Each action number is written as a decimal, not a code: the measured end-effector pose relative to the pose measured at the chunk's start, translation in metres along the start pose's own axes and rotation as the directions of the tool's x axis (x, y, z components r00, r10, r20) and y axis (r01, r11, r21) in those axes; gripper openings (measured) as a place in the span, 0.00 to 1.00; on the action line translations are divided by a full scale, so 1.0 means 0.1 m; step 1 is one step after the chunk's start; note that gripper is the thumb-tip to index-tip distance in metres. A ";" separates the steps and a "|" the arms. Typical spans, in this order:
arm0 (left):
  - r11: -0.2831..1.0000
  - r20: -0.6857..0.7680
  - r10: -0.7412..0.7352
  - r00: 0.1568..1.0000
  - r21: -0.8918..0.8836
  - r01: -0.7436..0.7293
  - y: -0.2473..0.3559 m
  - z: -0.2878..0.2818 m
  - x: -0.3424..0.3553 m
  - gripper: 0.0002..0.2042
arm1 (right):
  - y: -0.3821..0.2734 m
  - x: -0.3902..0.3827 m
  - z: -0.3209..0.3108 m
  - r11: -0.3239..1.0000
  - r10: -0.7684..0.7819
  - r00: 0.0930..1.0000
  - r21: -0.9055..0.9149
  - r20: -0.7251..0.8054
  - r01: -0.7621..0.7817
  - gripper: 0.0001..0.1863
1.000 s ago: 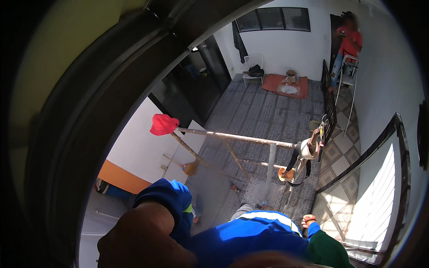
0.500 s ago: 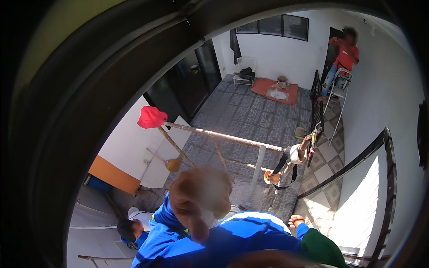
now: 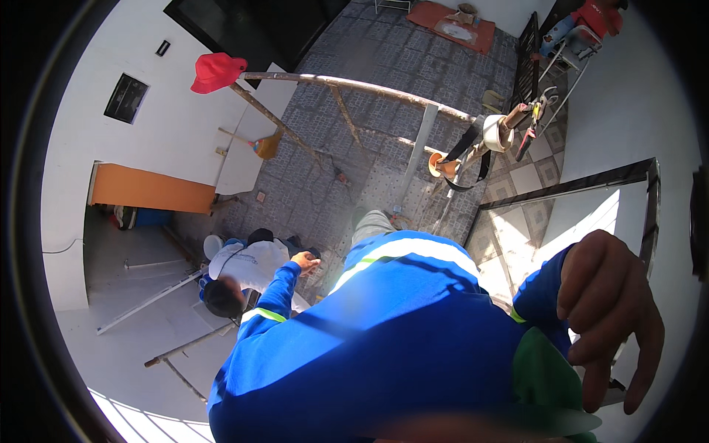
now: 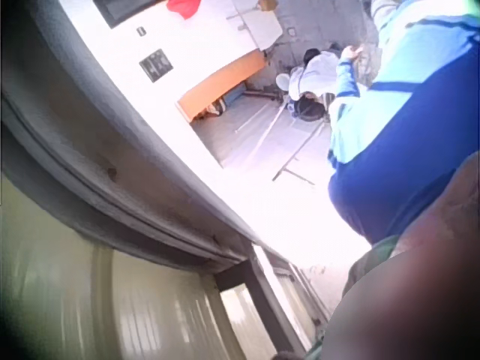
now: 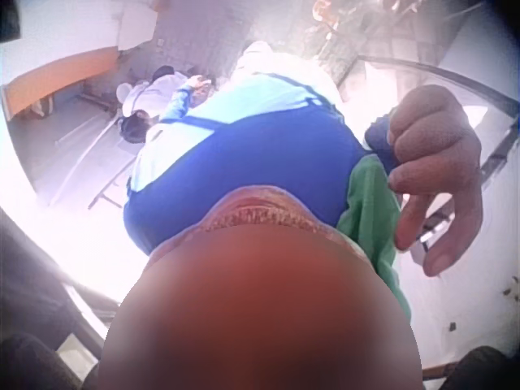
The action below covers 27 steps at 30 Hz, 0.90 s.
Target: The person measures and cuts a metal trim piece using pliers and a utility knife, then fits it into a window frame. They repeat the process with another piece, adjusting and trimming it to fit.
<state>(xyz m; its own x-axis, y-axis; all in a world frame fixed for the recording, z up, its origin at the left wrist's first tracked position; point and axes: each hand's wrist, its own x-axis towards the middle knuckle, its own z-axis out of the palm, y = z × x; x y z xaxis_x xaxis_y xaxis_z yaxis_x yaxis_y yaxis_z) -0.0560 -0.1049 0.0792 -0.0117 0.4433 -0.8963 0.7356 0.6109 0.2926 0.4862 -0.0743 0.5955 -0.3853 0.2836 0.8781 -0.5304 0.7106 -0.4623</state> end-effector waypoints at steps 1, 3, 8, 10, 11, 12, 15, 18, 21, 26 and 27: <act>0.997 -0.041 -0.013 0.999 -0.072 0.010 -0.11 0.02 -0.04 0.20 | -0.01 0.08 0.05 1.000 0.008 1.000 0.000 -0.010 -0.008 0.22; 0.963 -0.080 -0.014 0.997 -0.269 -0.008 -0.26 0.05 -0.13 0.17 | -0.05 0.16 0.16 1.000 -0.001 0.999 0.016 -0.048 0.002 0.15; 0.924 -0.094 -0.155 0.983 -0.367 0.111 -0.56 0.16 -0.19 0.16 | -0.05 0.16 0.13 0.995 0.008 0.999 0.103 0.049 -0.013 0.04; 0.968 -0.209 -0.057 0.976 -0.252 0.003 -0.69 0.21 -0.19 0.17 | -0.02 0.14 0.11 0.993 0.010 0.997 0.113 0.077 -0.018 0.02; 0.955 -0.155 -0.028 0.988 -0.297 -0.020 -0.74 0.21 -0.17 0.17 | 0.00 0.14 0.12 0.993 0.013 0.997 0.116 0.081 -0.022 0.02; 0.929 -0.134 -0.084 0.987 -0.369 0.029 -0.79 0.22 -0.14 0.16 | 0.02 0.14 0.14 0.993 0.022 0.998 0.115 0.066 -0.030 0.02; 0.869 -0.258 -0.117 0.959 -0.493 -0.027 -0.91 0.25 0.00 0.14 | 0.09 0.16 0.18 0.997 0.078 0.994 0.023 0.079 -0.080 0.03; 0.951 -0.717 0.168 0.677 -0.064 -0.304 -0.90 0.10 0.10 0.27 | 0.25 0.17 0.27 0.998 0.049 0.995 0.047 0.086 -0.053 0.04; 0.958 -0.865 0.050 0.499 -0.099 -0.268 -0.57 -0.06 0.07 0.40 | 0.33 0.21 0.37 0.995 0.073 0.994 0.066 0.078 -0.078 0.12; 0.574 -0.581 -0.109 0.806 -0.699 -0.426 0.36 -0.23 0.14 0.52 | 0.28 0.20 0.65 0.997 0.037 0.993 -0.070 -0.109 -0.045 0.20; 0.451 -0.586 -0.201 0.785 -0.766 -0.457 0.51 -0.17 0.20 0.49 | 0.28 0.21 0.63 0.993 0.117 0.993 -0.016 -0.033 -0.118 0.18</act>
<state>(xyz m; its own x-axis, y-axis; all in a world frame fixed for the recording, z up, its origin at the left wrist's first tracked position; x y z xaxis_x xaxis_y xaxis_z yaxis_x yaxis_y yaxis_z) -0.0296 -0.0536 0.0815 -0.5542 0.6097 -0.5667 -0.1820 0.5756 0.7973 0.4151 -0.0889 0.5931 -0.4193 0.3863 0.8215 -0.4691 0.6826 -0.5604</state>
